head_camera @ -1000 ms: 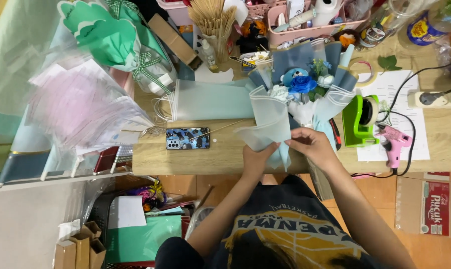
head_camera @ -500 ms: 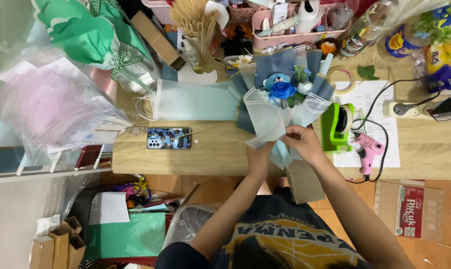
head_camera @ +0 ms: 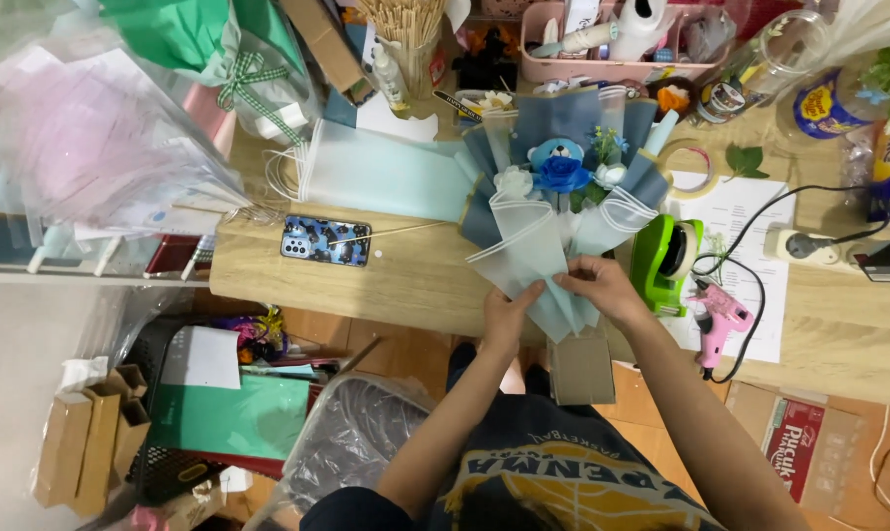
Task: The person folds a sheet of light blue wrapping paper into a cone shape and wraps it around a bouquet containing blue and white flowers and a blue teddy bear. They adjust the paper layers and secure the wrapping around the bouquet base.
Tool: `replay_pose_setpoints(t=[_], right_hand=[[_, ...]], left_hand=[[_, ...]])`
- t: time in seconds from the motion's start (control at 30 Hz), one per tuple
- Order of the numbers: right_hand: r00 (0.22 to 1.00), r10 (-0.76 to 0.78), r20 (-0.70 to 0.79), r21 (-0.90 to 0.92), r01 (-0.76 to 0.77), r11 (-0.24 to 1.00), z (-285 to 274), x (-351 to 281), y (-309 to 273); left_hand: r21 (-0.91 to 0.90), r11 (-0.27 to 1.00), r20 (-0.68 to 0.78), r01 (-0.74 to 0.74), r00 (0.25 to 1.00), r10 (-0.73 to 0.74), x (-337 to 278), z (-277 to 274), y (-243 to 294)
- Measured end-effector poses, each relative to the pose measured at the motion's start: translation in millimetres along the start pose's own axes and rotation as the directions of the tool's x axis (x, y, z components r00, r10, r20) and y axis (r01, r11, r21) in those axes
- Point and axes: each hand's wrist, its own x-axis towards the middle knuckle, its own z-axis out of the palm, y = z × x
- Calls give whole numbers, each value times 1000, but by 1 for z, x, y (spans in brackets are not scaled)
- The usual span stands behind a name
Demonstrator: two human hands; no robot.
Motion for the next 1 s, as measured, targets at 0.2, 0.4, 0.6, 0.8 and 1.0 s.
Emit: replay_pose_setpoints(t=[0.2, 0.4, 0.6, 0.8, 1.0], right_hand=[[998, -9, 63, -93, 15, 996, -10, 13, 21], [997, -19, 80, -102, 27, 994, -15, -4, -2], [991, -63, 118, -126, 78, 989, -20, 1, 15], [992, -97, 74, -167, 108, 980, -11, -7, 18], [994, -106, -4, -89, 105, 991, -2, -11, 18]], left_hand=[[-38, 998, -87, -46, 995, 43, -7, 8, -15], [25, 998, -90, -57, 994, 59, -25, 5, -6], [-38, 986, -153, -164, 976, 156, -25, 11, -23], [-60, 980, -178, -190, 968, 177, -25, 18, -13], [-173, 969, -180, -175, 973, 143, -26, 21, -31]])
